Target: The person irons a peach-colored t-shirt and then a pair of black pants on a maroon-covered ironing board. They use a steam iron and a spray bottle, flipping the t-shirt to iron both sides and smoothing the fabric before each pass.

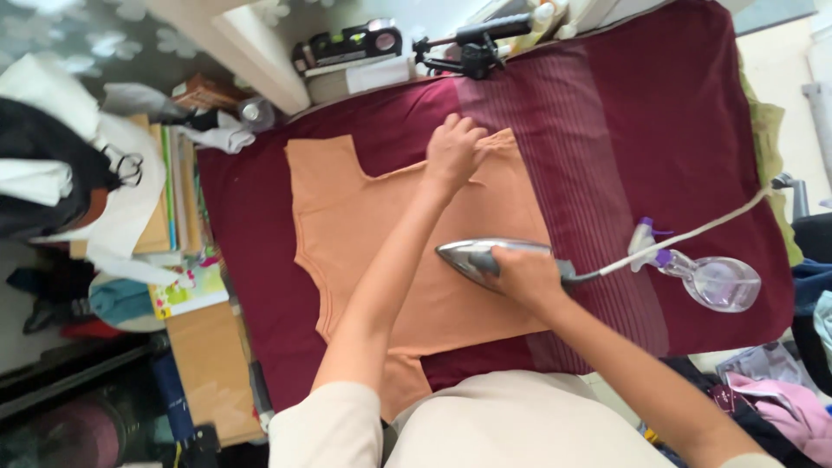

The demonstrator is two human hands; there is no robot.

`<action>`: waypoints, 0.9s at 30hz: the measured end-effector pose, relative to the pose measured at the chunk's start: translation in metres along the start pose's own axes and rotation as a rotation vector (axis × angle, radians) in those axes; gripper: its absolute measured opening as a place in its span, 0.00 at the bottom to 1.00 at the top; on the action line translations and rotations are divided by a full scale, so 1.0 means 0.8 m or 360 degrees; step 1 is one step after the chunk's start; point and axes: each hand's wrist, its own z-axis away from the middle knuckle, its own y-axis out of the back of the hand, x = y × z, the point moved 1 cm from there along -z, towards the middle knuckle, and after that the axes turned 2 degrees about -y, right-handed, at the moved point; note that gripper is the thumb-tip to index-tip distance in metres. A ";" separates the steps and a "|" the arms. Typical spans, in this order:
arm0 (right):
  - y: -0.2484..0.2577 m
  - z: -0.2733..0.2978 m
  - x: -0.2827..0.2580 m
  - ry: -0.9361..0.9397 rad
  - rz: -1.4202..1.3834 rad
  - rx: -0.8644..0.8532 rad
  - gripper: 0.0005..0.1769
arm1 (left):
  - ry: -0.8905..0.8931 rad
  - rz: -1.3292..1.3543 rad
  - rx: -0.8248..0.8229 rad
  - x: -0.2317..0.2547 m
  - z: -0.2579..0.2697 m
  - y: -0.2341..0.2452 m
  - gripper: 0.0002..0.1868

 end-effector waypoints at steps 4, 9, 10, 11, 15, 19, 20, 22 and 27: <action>-0.008 0.013 0.013 -0.0017 -0.0045 0.0196 0.16 | 0.0028 -0.0109 -0.0326 0.003 -0.042 -0.072 0.07; -0.004 -0.058 0.040 0.0046 0.0092 0.0482 0.15 | 0.0258 0.0194 -0.0466 -0.015 -0.068 -0.055 0.06; 0.001 -0.085 0.049 0.0076 0.0121 0.0541 0.14 | 0.0199 0.0199 -0.0400 -0.015 -0.072 -0.041 0.06; 0.005 -0.110 0.056 0.0088 0.0094 0.0552 0.16 | 0.0139 0.0203 -0.0335 -0.013 -0.076 -0.027 0.07; 0.022 -0.184 0.086 0.0275 0.0102 0.0379 0.18 | 0.0207 0.0221 0.0056 -0.008 -0.041 0.056 0.06; 0.032 -0.199 0.074 0.0683 0.0123 -0.0057 0.19 | 0.0518 0.0070 0.0306 0.007 0.088 0.145 0.03; 0.033 -0.200 0.067 0.0761 0.0159 -0.0167 0.19 | 0.0515 -0.0174 0.0258 0.011 0.124 0.160 0.09; 0.030 -0.210 0.049 0.0637 0.0290 -0.0090 0.20 | 0.0830 -0.0265 0.0084 0.011 0.199 0.187 0.19; 0.026 -0.234 0.016 0.0661 0.0186 -0.0086 0.19 | 0.1005 -0.0746 -0.0104 -0.006 0.326 0.226 0.33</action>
